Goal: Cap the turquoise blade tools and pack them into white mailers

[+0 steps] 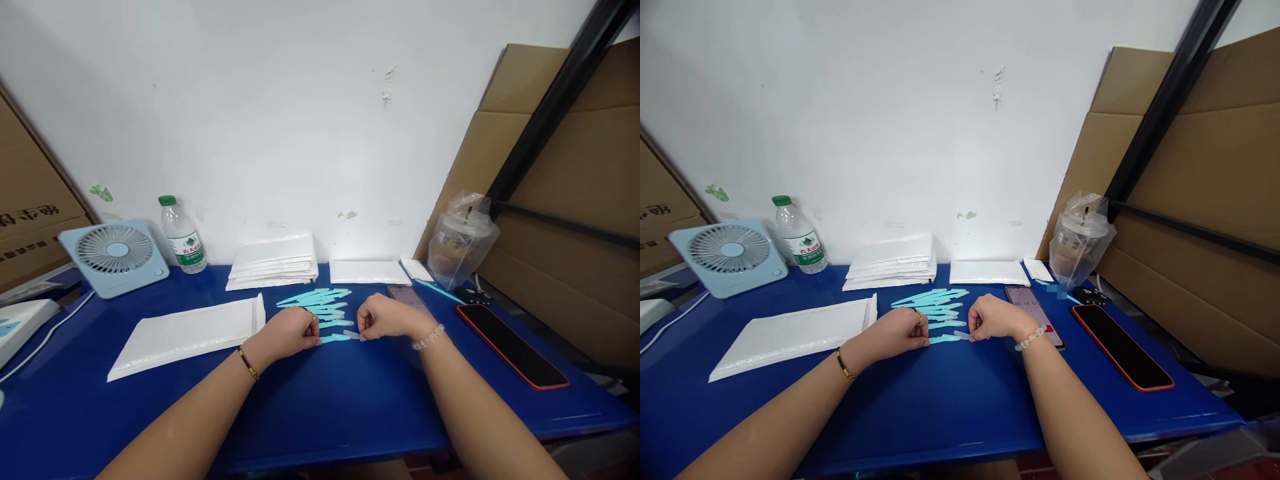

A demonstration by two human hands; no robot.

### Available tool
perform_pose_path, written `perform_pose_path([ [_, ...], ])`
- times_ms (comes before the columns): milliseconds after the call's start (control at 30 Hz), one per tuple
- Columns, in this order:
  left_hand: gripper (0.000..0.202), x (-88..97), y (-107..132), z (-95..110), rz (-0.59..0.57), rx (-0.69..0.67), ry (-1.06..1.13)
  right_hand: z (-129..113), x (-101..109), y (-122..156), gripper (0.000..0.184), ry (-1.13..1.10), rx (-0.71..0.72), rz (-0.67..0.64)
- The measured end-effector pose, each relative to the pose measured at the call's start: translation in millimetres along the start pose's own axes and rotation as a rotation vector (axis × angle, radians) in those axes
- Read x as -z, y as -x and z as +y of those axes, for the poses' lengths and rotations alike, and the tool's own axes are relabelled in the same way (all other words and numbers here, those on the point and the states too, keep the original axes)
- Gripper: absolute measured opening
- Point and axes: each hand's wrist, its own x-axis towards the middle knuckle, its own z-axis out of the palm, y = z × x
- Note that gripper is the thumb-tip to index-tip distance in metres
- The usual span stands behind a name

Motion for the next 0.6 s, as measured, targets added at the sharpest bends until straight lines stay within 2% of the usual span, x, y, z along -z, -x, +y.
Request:
perform_pose_path([
  [133, 0.017, 0.6, 0.7, 1.4, 0.006, 0.0, -0.009, -6.1, -1.7, -1.0, 0.023, -0.003, 0.051, 0.06],
  [233, 0.018, 0.5, 0.6, 1.9, -0.009, 0.016, -0.004, -7.9, -3.6, -2.7, 0.016, 0.002, 0.077, 0.063],
  [500, 0.016, 0.1, 1.7, -0.9, -0.007, 0.002, -0.002, -1.5, -1.8, -0.9, 0.011, 0.06, 0.01, 0.049],
  [600, 0.015, 1.5, 3.2, -1.5, -0.02, 0.012, 0.013, -4.2, -2.5, -0.9, 0.017, 0.054, 0.025, 0.07],
])
